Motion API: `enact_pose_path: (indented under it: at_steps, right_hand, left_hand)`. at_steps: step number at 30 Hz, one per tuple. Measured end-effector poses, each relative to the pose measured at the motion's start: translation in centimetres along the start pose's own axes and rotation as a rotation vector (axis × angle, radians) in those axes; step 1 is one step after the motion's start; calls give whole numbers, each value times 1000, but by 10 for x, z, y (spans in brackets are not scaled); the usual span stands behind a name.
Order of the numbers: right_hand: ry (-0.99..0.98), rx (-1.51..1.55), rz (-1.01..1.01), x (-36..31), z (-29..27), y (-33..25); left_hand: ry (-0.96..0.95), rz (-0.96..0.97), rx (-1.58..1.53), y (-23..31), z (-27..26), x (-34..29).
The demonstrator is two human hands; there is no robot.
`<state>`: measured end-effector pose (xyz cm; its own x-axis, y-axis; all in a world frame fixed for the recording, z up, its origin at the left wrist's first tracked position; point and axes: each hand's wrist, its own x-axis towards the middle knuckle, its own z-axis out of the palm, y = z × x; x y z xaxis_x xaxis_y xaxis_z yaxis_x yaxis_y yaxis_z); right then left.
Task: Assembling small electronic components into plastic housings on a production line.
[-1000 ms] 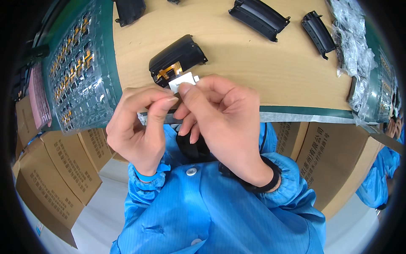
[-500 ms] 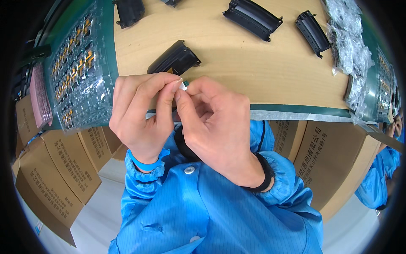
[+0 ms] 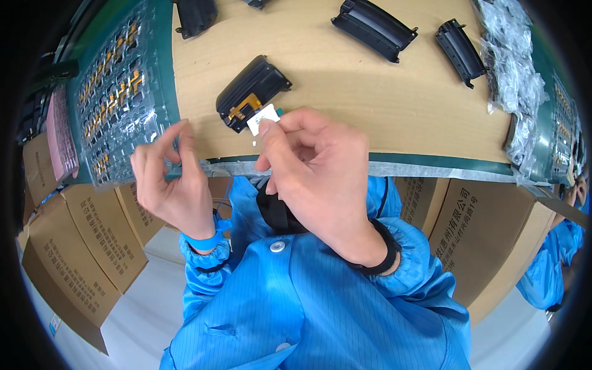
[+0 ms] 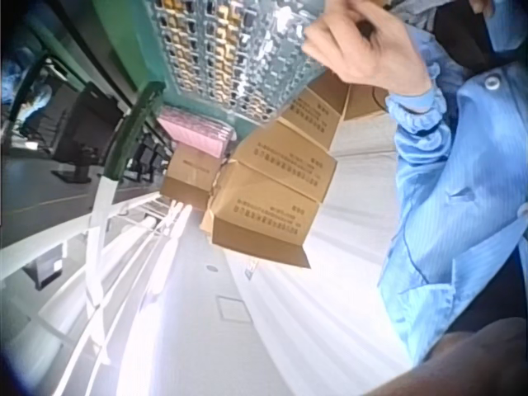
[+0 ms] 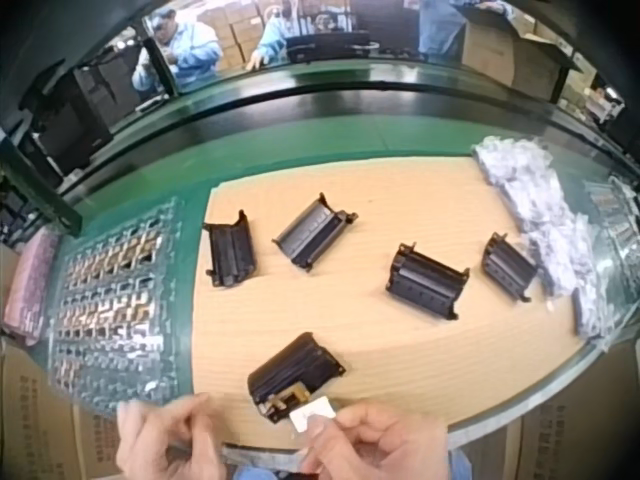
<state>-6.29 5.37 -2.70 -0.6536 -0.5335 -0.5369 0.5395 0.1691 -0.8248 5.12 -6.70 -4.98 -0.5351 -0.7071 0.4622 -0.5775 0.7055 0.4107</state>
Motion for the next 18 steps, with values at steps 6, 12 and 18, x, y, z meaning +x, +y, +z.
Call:
enact_pose_path:
  at_steps: [6,12,18]
  right_hand:
    - [93,-373,-132,-4,-29,7]
    - [76,-1146,-1374,22,-37,-2]
    - [-20,-1155,-1373,35,-44,-6]
  left_hand:
    - [-159,-157,-337,24,9,-4]
    - [-330,-459,-783,46,14,9]
    - [-402,-494,-910,41,22,21]
